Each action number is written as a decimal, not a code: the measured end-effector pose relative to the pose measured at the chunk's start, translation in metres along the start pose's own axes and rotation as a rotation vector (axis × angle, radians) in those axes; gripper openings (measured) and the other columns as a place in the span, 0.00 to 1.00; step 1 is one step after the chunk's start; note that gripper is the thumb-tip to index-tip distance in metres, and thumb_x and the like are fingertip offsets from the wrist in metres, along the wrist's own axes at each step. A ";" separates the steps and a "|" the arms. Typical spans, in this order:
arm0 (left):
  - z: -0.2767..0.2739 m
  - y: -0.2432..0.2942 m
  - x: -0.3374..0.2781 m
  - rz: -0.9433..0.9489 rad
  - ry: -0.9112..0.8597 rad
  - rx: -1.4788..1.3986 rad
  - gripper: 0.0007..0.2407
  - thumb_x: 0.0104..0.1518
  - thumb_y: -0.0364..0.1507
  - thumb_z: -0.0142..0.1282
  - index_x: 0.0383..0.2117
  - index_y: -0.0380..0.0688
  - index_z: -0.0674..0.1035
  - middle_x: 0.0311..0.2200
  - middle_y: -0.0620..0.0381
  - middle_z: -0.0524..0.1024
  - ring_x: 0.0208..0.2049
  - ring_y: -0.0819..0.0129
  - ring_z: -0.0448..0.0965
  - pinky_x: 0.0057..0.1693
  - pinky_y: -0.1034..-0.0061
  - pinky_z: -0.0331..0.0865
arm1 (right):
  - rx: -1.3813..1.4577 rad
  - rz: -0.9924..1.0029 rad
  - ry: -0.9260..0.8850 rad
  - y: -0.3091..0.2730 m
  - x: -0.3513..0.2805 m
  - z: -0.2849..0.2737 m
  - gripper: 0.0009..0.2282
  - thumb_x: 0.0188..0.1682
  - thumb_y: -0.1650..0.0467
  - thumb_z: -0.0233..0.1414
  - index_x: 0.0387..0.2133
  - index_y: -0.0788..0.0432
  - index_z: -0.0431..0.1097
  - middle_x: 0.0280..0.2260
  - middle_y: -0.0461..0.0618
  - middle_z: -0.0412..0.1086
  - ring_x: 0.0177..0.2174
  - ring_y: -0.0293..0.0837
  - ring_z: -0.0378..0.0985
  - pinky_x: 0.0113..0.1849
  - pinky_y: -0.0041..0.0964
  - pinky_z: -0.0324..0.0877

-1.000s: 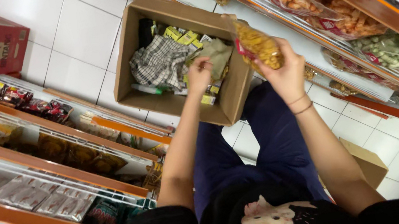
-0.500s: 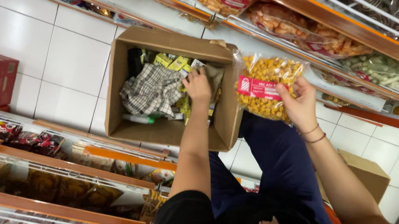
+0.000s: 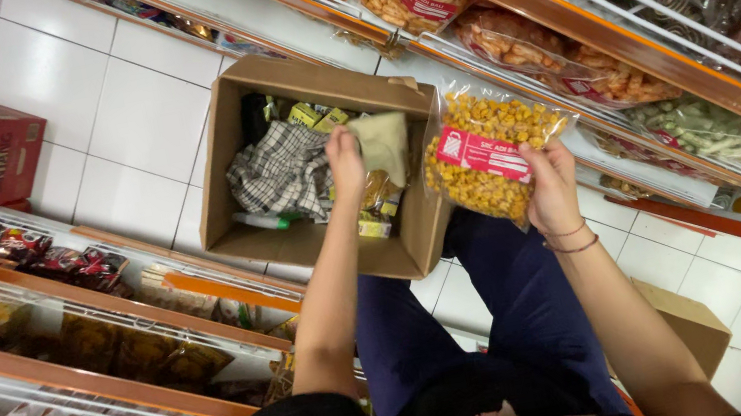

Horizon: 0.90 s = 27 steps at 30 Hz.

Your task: The person removes snack bags and milk cartons from a cardboard box, wipes them with a cloth, scans them with a handheld scanner, and places them onto convenience store shelves.

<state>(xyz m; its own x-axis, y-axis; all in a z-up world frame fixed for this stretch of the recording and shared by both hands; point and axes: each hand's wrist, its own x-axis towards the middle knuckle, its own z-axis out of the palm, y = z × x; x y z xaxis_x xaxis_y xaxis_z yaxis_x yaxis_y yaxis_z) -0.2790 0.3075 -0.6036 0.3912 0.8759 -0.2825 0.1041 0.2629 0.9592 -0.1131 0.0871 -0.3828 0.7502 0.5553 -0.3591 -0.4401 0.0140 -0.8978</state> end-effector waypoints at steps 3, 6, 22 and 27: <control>-0.025 0.090 -0.040 0.226 0.110 -0.032 0.09 0.64 0.25 0.44 0.44 0.33 0.73 0.46 0.48 0.74 0.49 0.62 0.71 0.57 0.69 0.62 | -0.007 -0.023 -0.049 -0.022 -0.010 0.026 0.16 0.54 0.79 0.46 0.56 0.65 0.62 0.51 0.54 0.71 0.49 0.43 0.76 0.53 0.39 0.73; -0.051 0.207 -0.108 0.263 -0.054 -0.012 0.07 0.66 0.27 0.43 0.37 0.34 0.72 0.42 0.46 0.76 0.44 0.62 0.76 0.55 0.68 0.70 | 0.096 -0.020 -0.074 -0.049 -0.024 0.060 0.27 0.45 0.82 0.45 0.61 0.60 0.54 0.53 0.54 0.67 0.51 0.45 0.75 0.53 0.41 0.73; -0.030 0.459 -0.209 1.098 -0.147 0.668 0.24 0.57 0.36 0.65 0.62 0.64 0.75 0.66 0.46 0.57 0.70 0.41 0.54 0.74 0.44 0.48 | 0.234 -0.017 -0.356 -0.193 -0.131 0.155 0.19 0.63 0.64 0.41 0.61 0.64 0.60 0.57 0.54 0.67 0.57 0.47 0.70 0.60 0.45 0.66; -0.026 0.485 -0.218 0.813 0.039 0.387 0.22 0.60 0.30 0.59 0.64 0.55 0.73 0.63 0.45 0.58 0.68 0.43 0.57 0.74 0.50 0.54 | 0.220 -0.102 -0.418 -0.218 -0.156 0.171 0.22 0.64 0.62 0.38 0.64 0.66 0.58 0.61 0.57 0.64 0.60 0.49 0.68 0.62 0.46 0.65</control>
<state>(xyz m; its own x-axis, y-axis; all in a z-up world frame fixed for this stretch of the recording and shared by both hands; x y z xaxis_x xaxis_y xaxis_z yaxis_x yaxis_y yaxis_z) -0.3373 0.2549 -0.0774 0.4480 0.7469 0.4914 0.1122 -0.5922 0.7979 -0.2183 0.1395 -0.0877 0.5526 0.8276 -0.0983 -0.5021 0.2364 -0.8319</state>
